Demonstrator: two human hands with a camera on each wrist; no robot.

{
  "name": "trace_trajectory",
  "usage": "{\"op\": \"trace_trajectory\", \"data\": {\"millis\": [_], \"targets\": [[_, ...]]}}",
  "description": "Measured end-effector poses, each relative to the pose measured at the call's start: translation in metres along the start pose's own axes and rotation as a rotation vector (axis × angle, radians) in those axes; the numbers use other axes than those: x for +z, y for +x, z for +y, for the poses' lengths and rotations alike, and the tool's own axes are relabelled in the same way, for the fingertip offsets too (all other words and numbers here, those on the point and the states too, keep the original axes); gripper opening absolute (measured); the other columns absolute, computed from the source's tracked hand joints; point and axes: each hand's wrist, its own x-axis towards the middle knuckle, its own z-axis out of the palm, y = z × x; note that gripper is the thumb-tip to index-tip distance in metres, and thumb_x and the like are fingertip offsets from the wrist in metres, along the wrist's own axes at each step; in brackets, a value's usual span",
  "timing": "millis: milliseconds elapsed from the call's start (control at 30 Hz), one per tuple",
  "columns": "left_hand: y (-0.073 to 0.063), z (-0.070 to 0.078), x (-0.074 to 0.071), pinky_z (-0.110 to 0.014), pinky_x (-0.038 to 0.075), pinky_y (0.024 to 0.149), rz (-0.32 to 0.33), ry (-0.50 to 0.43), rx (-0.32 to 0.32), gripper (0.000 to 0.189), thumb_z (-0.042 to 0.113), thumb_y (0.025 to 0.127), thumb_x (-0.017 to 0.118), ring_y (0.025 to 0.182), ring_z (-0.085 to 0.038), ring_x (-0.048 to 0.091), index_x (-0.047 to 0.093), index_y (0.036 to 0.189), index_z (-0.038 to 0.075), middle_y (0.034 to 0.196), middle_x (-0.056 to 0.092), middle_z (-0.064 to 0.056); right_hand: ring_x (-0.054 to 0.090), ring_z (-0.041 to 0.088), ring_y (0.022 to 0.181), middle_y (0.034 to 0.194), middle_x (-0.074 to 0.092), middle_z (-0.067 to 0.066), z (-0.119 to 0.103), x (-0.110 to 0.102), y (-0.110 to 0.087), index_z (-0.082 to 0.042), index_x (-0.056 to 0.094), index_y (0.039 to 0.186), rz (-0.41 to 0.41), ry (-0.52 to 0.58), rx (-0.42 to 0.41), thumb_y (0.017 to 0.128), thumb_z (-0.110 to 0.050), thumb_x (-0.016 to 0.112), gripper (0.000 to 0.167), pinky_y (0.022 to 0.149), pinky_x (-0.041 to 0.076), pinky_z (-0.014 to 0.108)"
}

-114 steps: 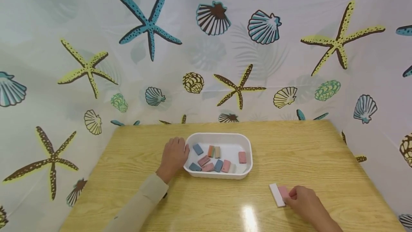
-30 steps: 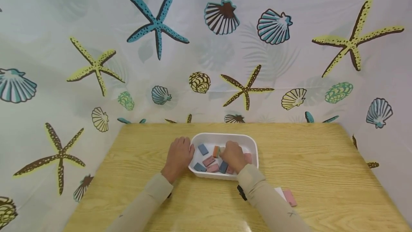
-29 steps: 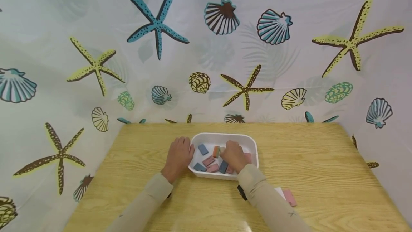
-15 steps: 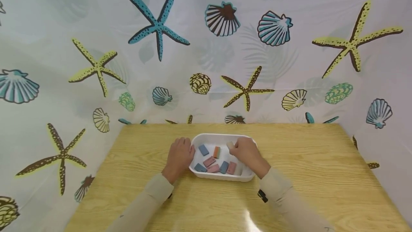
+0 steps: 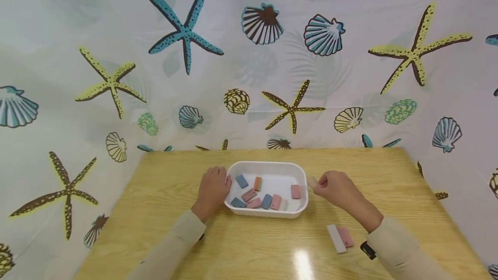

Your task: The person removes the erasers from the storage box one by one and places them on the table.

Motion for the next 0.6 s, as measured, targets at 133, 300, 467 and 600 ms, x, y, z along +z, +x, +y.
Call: {"op": "trace_trajectory", "data": {"millis": [133,300,467,600], "targets": [[-0.001,0.001,0.0,-0.04,0.042,0.078,0.005,-0.013,0.005,0.032,0.031,0.096,0.041,0.084,-0.025,0.049,0.056,0.101,0.003,0.09,0.053,-0.01,0.058,0.016,0.067,0.078,0.063,0.005,0.012,-0.004,-0.016,0.002,0.065,0.085,0.011,-0.022,0.005,0.086,-0.027,0.064,0.029,0.061,0.048,0.036],[-0.001,0.001,0.0,-0.039,0.042,0.077,0.013,-0.018,0.015,0.031,0.031,0.096,0.042,0.083,-0.024,0.049,0.056,0.1,0.003,0.089,0.053,-0.009,0.06,0.018,0.069,0.079,0.063,0.006,0.034,-0.006,-0.031,0.003,0.065,0.086,-0.006,-0.035,0.039,0.086,-0.027,0.064,0.03,0.061,0.049,0.037],[0.0,0.0,-0.001,-0.039,0.042,0.076,0.007,-0.021,0.007,0.031,0.031,0.096,0.042,0.082,-0.024,0.048,0.055,0.098,0.003,0.088,0.053,-0.01,0.061,0.023,0.074,0.081,0.064,0.007,0.056,-0.007,-0.045,0.005,0.063,0.089,-0.064,-0.022,0.081,0.087,-0.025,0.063,0.03,0.063,0.05,0.037],[-0.001,0.0,-0.002,-0.039,0.042,0.078,-0.019,-0.014,-0.006,0.032,0.032,0.096,0.041,0.084,-0.024,0.048,0.055,0.101,0.003,0.091,0.053,-0.01,0.061,0.022,0.073,0.083,0.064,0.007,0.072,-0.006,-0.058,0.006,0.064,0.089,-0.102,0.005,0.118,0.087,-0.025,0.063,0.031,0.063,0.05,0.037]]}}
